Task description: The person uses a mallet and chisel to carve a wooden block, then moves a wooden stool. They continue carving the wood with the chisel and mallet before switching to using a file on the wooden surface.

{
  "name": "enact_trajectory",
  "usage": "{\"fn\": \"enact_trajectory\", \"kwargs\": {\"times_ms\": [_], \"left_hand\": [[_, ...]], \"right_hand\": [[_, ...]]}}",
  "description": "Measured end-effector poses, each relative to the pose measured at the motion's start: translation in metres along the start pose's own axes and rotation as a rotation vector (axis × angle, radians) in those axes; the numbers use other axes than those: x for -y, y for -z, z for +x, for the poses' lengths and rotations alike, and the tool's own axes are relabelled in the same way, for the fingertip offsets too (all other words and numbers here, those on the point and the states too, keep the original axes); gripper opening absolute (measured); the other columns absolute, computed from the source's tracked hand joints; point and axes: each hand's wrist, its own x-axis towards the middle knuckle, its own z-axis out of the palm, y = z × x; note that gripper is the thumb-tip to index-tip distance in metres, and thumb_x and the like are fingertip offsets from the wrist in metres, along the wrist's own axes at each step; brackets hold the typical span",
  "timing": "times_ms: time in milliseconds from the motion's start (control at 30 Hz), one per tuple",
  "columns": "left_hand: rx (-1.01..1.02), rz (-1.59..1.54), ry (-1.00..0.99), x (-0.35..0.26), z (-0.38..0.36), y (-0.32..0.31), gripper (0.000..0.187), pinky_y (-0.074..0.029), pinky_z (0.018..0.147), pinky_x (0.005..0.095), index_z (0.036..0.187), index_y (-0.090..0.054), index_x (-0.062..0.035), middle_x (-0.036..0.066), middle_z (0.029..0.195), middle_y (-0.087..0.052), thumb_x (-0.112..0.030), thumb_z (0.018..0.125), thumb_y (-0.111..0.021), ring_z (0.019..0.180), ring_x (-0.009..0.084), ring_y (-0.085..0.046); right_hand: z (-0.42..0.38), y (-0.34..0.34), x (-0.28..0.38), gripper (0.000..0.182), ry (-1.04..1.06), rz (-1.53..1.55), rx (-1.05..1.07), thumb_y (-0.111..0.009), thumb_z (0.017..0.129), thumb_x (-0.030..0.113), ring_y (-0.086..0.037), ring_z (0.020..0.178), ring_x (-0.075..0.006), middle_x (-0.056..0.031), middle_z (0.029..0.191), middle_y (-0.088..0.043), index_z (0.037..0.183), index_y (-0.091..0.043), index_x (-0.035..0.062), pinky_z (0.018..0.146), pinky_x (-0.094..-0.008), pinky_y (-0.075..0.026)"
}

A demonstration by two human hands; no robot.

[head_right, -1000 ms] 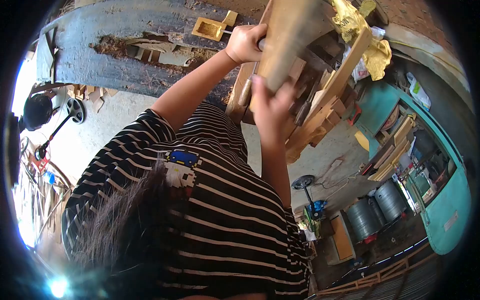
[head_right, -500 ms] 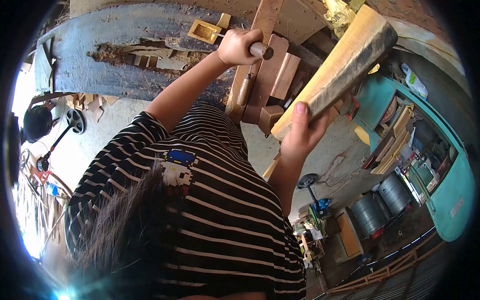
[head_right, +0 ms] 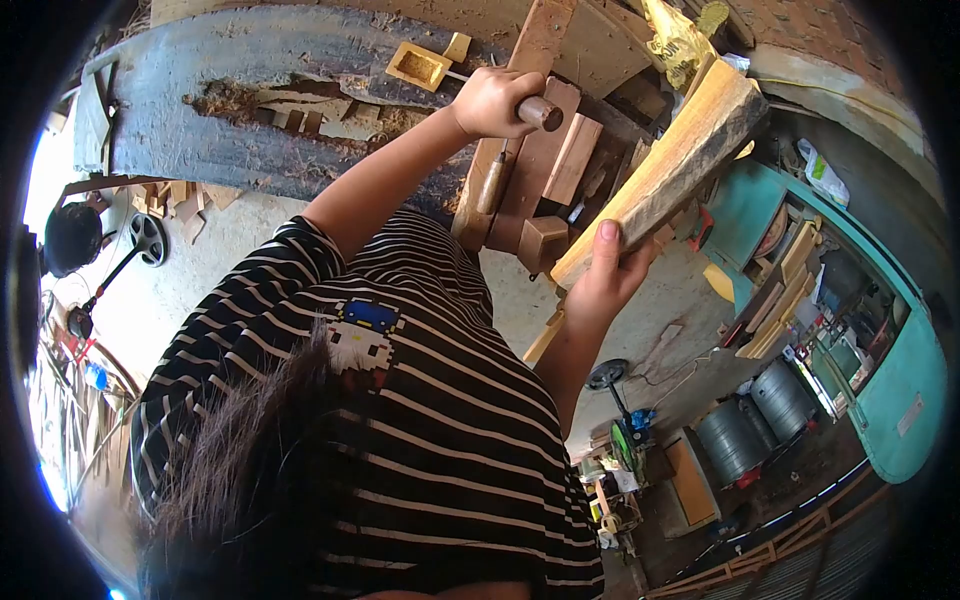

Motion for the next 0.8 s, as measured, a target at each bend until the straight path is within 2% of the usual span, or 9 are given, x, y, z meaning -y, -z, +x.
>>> {"fn": "enact_trajectory", "kwargs": {"times_ms": [200,267,633,700,733,800], "left_hand": [[0.020,0.017,0.000,0.000,-0.002,-0.004,0.029,-0.047,0.048,0.0367,0.079,-0.054,-0.0133,0.007,0.058,-0.058,-0.033,0.064,-0.070,0.054,0.0271,-0.060],[0.087,0.041,0.047,-0.002,-0.003,-0.002,0.029,-0.050,0.053,0.0369,0.078,-0.053,-0.0119,0.009,0.064,-0.060,-0.027,0.061,-0.071,0.062,0.0279,-0.062],[0.078,0.039,0.055,-0.002,-0.003,-0.005,0.027,-0.050,0.053,0.0368,0.077,-0.054,-0.0124,0.008,0.064,-0.060,-0.027,0.062,-0.071,0.061,0.0276,-0.062],[0.076,0.042,0.077,-0.001,0.000,-0.003,0.027,-0.050,0.053,0.0368,0.077,-0.055,-0.0125,0.008,0.065,-0.061,-0.028,0.062,-0.071,0.061,0.0277,-0.062],[0.038,0.027,0.084,0.000,0.002,-0.003,0.028,-0.050,0.053,0.0370,0.078,-0.055,-0.0125,0.008,0.065,-0.061,-0.029,0.063,-0.071,0.062,0.0280,-0.062],[0.005,-0.005,0.124,0.002,0.006,-0.001,0.029,-0.050,0.054,0.0379,0.079,-0.056,-0.0120,0.009,0.066,-0.061,-0.031,0.064,-0.071,0.063,0.0298,-0.062]], "right_hand": [[-0.007,0.007,0.000,0.052,-0.025,-0.008,-0.006,-0.061,0.088,0.027,-0.050,0.107,-0.0230,-0.0200,0.118,-0.051,0.120,-0.044,-0.0093,0.092,-0.0329,-0.040],[-0.009,0.010,-0.002,0.052,-0.038,-0.008,-0.020,-0.061,0.088,0.028,-0.051,0.107,-0.0232,-0.0201,0.118,-0.051,0.120,-0.044,-0.0093,0.092,-0.0329,-0.040],[-0.016,0.023,-0.011,0.055,-0.053,-0.040,-0.022,-0.061,0.086,0.029,-0.051,0.104,-0.0243,-0.0197,0.118,-0.051,0.123,-0.043,-0.0078,0.090,-0.0334,-0.042],[-0.016,0.029,-0.015,0.058,-0.035,0.030,-0.076,-0.061,0.084,0.029,-0.051,0.104,-0.0243,-0.0189,0.116,-0.052,0.125,-0.042,-0.0081,0.090,-0.0339,-0.042],[-0.016,0.030,-0.017,0.063,-0.008,0.057,-0.106,-0.062,0.081,0.030,-0.054,0.098,-0.0235,-0.0184,0.109,-0.053,0.126,-0.040,-0.0080,0.085,-0.0335,-0.045],[-0.015,0.031,-0.022,0.063,-0.032,0.094,-0.084,-0.063,0.080,0.030,-0.055,0.093,-0.0222,-0.0177,0.106,-0.054,0.125,-0.040,-0.0079,0.080,-0.0325,-0.047]]}}
